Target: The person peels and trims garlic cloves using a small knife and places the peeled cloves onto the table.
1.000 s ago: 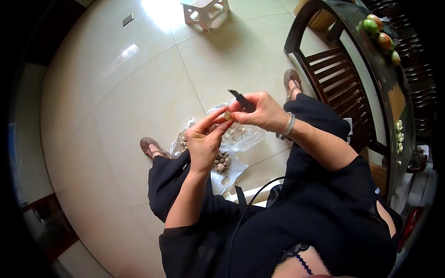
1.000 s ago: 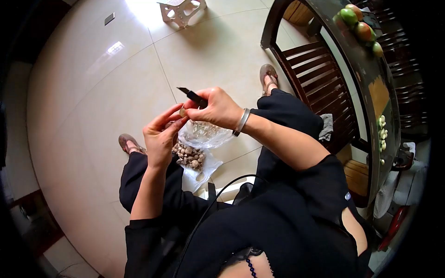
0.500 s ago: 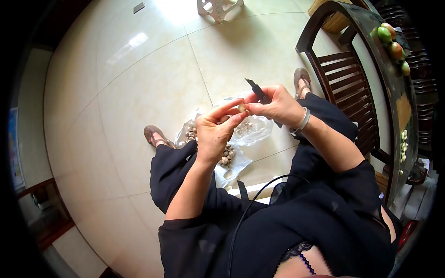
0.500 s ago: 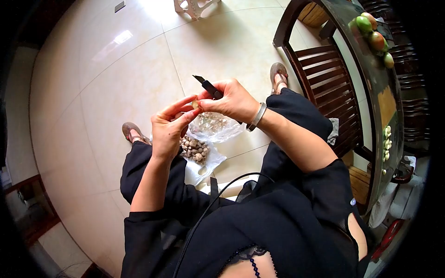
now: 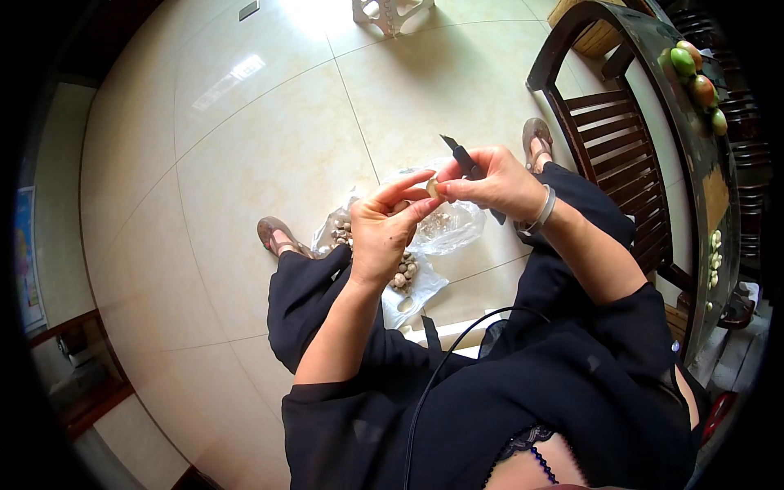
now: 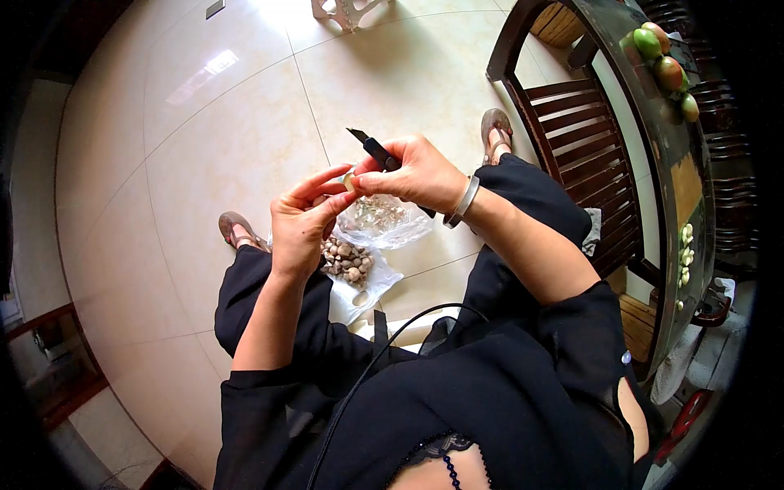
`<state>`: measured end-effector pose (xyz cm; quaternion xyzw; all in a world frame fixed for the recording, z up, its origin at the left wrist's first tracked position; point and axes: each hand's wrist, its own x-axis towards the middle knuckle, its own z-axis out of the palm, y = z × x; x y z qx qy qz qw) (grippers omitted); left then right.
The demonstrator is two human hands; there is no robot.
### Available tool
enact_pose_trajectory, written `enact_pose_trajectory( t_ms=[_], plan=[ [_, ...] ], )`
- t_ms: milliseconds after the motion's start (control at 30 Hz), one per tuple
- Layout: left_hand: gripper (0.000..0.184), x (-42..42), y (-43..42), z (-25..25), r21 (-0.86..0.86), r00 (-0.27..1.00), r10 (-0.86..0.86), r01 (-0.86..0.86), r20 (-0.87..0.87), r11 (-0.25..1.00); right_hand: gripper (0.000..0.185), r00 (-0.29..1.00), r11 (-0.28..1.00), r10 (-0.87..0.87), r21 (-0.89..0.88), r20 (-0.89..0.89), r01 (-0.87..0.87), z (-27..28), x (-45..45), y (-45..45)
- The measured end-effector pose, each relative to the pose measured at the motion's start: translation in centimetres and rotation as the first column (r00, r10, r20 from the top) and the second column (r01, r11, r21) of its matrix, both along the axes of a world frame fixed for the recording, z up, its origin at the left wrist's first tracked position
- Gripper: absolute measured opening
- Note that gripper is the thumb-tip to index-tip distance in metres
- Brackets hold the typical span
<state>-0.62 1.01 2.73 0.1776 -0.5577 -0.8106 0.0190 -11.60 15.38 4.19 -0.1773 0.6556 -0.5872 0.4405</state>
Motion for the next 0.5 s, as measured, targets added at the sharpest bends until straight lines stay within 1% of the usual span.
enact_pose_trajectory(
  t_ms=[67,300,400,467,500],
  plan=[
    [0.027,0.00,-0.10,-0.38,-0.005,1.000,-0.009,0.009,0.014,1.000,0.018,1.000,0.998,0.023,0.051,0.008,-0.023,-0.05,-0.19,0.13],
    [0.027,0.02,-0.18,-0.21,0.044,1.000,-0.011,0.010,0.027,0.999,0.017,1.000,1.000,-0.001,0.022,-0.001,0.001,-0.03,-0.10,0.04],
    [0.026,-0.05,0.03,-0.47,0.042,1.000,-0.002,0.002,0.012,0.999,0.017,1.000,0.998,0.024,0.062,0.007,-0.024,0.34,-0.16,-0.07],
    [0.025,-0.08,0.26,-0.80,-0.022,0.997,0.026,-0.028,-0.070,0.999,0.017,0.999,0.999,0.034,0.041,-0.023,-0.033,0.50,0.04,-0.18],
    [0.025,-0.06,0.22,-0.59,-0.022,0.997,0.026,-0.028,-0.070,0.999,0.017,0.999,0.999,0.034,0.041,-0.022,-0.033,0.45,0.00,-0.12]
  ],
)
